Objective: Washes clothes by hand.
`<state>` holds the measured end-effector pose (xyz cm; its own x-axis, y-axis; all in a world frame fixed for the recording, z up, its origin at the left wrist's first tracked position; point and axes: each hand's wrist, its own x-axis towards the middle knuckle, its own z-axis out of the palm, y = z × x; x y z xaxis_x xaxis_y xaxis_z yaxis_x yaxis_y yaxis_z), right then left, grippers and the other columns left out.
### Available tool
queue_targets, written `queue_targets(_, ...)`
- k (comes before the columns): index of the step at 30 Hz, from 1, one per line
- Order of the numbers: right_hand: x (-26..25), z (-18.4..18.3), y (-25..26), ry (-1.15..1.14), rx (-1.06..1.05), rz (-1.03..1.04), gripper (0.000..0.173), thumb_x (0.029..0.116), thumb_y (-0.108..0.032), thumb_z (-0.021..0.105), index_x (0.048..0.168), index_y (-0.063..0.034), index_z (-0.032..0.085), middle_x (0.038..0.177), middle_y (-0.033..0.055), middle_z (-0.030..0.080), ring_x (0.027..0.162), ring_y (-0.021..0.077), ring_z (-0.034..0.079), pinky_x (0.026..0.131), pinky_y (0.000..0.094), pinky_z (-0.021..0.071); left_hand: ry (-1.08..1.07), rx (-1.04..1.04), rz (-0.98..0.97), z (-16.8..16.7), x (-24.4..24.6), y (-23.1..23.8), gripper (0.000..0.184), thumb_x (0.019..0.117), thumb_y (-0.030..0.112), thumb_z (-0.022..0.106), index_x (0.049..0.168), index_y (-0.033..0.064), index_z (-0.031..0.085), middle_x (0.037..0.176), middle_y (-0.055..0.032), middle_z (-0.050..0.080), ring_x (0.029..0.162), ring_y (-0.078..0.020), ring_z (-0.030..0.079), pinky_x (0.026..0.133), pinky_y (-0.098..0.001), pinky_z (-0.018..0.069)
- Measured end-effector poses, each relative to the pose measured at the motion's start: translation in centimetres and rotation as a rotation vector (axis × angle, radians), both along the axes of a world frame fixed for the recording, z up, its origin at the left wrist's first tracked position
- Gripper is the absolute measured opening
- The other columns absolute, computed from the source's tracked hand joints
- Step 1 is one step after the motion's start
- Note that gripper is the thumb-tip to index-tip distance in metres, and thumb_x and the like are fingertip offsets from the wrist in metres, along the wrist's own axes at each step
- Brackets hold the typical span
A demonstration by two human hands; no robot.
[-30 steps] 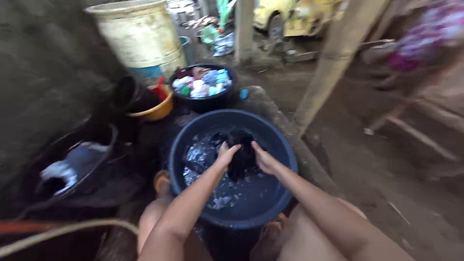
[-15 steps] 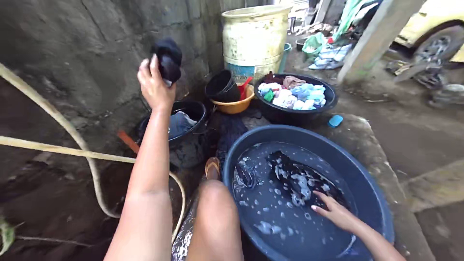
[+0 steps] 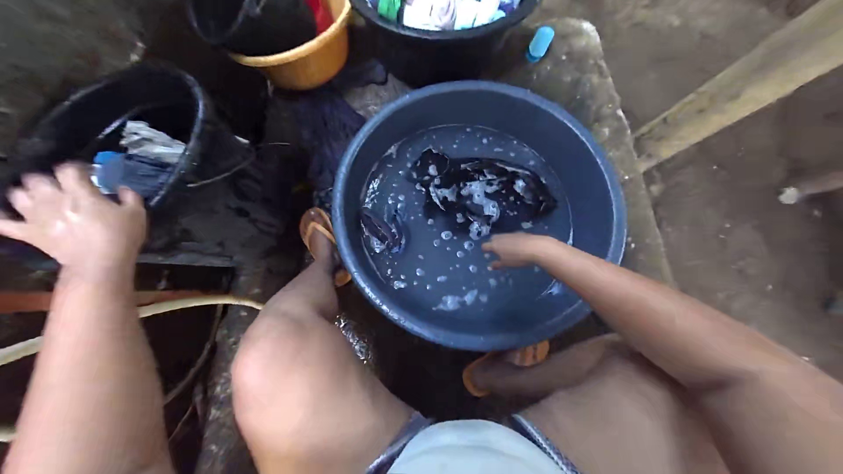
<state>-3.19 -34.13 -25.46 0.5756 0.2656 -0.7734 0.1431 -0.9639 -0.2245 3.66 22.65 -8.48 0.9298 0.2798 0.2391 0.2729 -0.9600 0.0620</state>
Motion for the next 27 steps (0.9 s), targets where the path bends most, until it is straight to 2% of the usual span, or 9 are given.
queue_targets(3,5.0,-4.6,2.8,-0.179,0.127,-0.103,0.051,0.1002,-0.034,0.067,0.142,-0.0075,0.059,0.141,0.0285,0.056,0.128,0.0484,0.056,0.102,0.0709,0.0433,-0.083,0.044,-0.323,3.1,2.7,-5.9,0.052,0.0984,0.022,0.059,0.143,-0.0018,0.049,0.145,-0.0425,0.041,0.136,-0.0653,0.035,0.105,-0.0794,0.0283)
queue_targets(6,6.6,-9.1,10.3,-0.348,0.415,-0.394,0.058,0.0968,-0.037,0.071,0.148,-0.0133,0.056,0.151,0.0254,0.049,0.134,0.0481,0.051,0.105,0.0715,0.0424,0.035,-0.106,-0.608,1.3,6.7,-15.4,0.039,0.1007,0.016,0.058,0.136,0.0005,0.059,0.141,-0.0353,0.05,0.136,-0.0551,0.043,0.111,-0.0687,0.0354)
queue_targets(9,3.5,-13.4,17.2,-0.29,0.487,-0.464,0.072,0.0927,-0.035,0.075,0.157,-0.0236,0.045,0.168,0.0223,0.023,0.152,0.0471,0.026,0.115,0.0715,0.0293,0.382,-0.179,-0.697,-7.7,9.6,-23.2,0.035,0.1009,0.018,0.061,0.135,0.0091,0.063,0.135,-0.0248,0.058,0.129,-0.0434,0.055,0.104,-0.0635,0.0471)
queue_targets(12,1.7,-15.3,15.3,-0.158,0.548,-0.37,0.058,0.0937,-0.006,0.066,0.15,-0.0118,0.052,0.159,0.024,0.038,0.144,0.0417,0.043,0.116,0.0579,0.04,0.79,-0.252,-0.583,-19.5,8.7,-27.4,0.046,0.0977,0.025,0.068,0.14,0.0109,0.061,0.143,-0.0308,0.052,0.128,-0.0505,0.055,0.1,-0.0716,0.0465)
queue_targets(14,1.1,-15.7,10.9,-0.077,0.589,-0.438,0.049,0.0988,-0.001,0.057,0.148,-0.0014,0.052,0.154,0.0257,0.046,0.144,0.039,0.045,0.12,0.0538,0.035,1.023,-0.239,-0.526,-25.4,5.8,-28.7,0.065,0.0904,0.036,0.078,0.147,0.0139,0.056,0.15,-0.032,0.046,0.135,-0.0533,0.047,0.104,-0.0751,0.0402)
queue_targets(19,-2.6,-16.1,4.7,-0.308,0.168,-1.128,0.04,0.1038,-0.012,0.055,0.142,0.0005,0.056,0.145,0.0245,0.055,0.138,0.0384,0.051,0.117,0.0525,0.0393,1.248,-0.265,-0.525,-28.9,-2.9,-34.5,0.077,0.0967,0.032,0.069,0.161,0.0095,0.032,0.156,-0.0264,0.042,0.14,-0.0455,0.047,0.11,-0.0644,0.0419)
queue_targets(21,-3.9,-15.7,5.1,-0.325,0.037,-1.294,0.044,0.1055,-0.015,0.053,0.146,0.0022,0.052,0.147,0.0276,0.054,0.14,0.0408,0.049,0.117,0.0531,0.0381,1.14,-0.494,-0.399,-29.2,-5.1,-36.7,0.056,0.1014,0.019,0.059,0.153,0.0053,0.044,0.151,-0.0263,0.047,0.139,-0.0424,0.049,0.113,-0.0586,0.0411)
queue_targets(23,-4.3,-14.5,6.4,-0.291,0.162,-1.372,0.052,0.106,-0.02,0.054,0.15,0.0056,0.045,0.153,0.0324,0.043,0.146,0.0428,0.041,0.121,0.0508,0.032,0.925,-0.853,-0.159,-30.3,-6.4,-38.3,0.039,0.1048,0.018,0.053,0.138,-0.0015,0.059,0.138,-0.0262,0.059,0.132,-0.0379,0.056,0.111,-0.0531,0.044)
queue_targets(27,-4.2,-11.2,10.3,-0.552,0.613,-1.427,0.034,0.092,-0.012,0.07,0.118,0.0091,0.068,0.141,0.0319,0.05,0.132,0.0389,0.052,0.111,0.046,0.0446,0.694,-1.758,0.25,-29.2,-7.2,-38.7,0.047,0.112,0.038,0.026,0.125,0.0028,0.055,0.101,-0.0138,0.063,0.086,-0.0222,0.062,0.074,-0.0413,0.0537)
